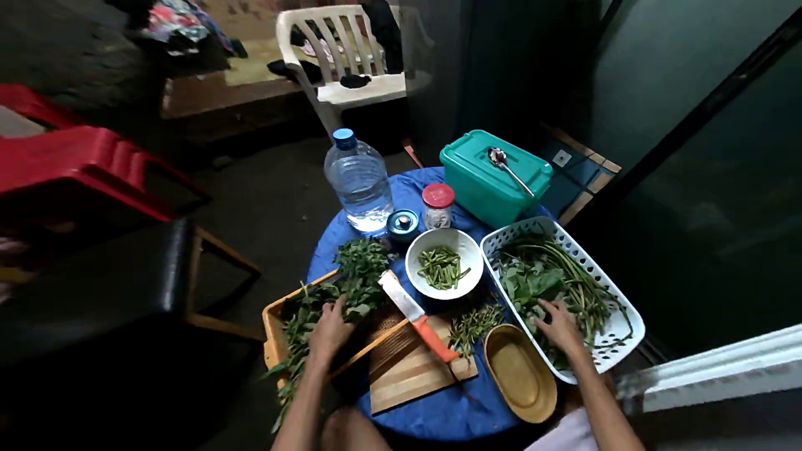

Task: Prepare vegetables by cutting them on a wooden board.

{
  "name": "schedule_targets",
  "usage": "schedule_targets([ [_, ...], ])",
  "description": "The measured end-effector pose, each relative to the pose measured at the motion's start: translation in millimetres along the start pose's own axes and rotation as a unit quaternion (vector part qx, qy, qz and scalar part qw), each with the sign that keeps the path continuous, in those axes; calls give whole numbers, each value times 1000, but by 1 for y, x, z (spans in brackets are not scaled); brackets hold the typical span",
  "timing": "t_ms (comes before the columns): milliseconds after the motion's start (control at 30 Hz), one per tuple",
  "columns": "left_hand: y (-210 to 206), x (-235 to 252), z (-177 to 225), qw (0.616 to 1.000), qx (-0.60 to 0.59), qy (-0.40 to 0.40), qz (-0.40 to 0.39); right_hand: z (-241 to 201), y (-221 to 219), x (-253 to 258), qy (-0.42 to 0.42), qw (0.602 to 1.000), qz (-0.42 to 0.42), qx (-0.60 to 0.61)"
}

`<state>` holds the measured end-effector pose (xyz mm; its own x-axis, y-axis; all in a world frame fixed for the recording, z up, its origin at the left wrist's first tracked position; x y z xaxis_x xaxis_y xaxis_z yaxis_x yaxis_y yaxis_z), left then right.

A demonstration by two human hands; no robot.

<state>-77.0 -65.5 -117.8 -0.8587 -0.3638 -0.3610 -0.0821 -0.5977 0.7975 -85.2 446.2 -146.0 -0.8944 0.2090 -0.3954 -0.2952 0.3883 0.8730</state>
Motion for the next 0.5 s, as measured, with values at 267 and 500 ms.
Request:
schedule_targets([
  [267,-4,-17,-2,994,-42,-46,84,8,3,6,-26,992,-89,-91],
  [500,2,-63,-35,937,-177,-190,233,18,14,-7,14,997,-63,-49],
])
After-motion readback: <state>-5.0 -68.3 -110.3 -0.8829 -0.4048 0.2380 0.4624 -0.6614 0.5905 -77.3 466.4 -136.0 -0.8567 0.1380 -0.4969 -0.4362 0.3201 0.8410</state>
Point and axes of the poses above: each hand's wrist, its own x-axis towards the middle knuckle, its own y-axis out of the back of the hand, z = x × y, the point moved 1 cm from there along x, towards the middle knuckle, and after that the axes turned 11 degrees about -x, right-handed, at the moved point
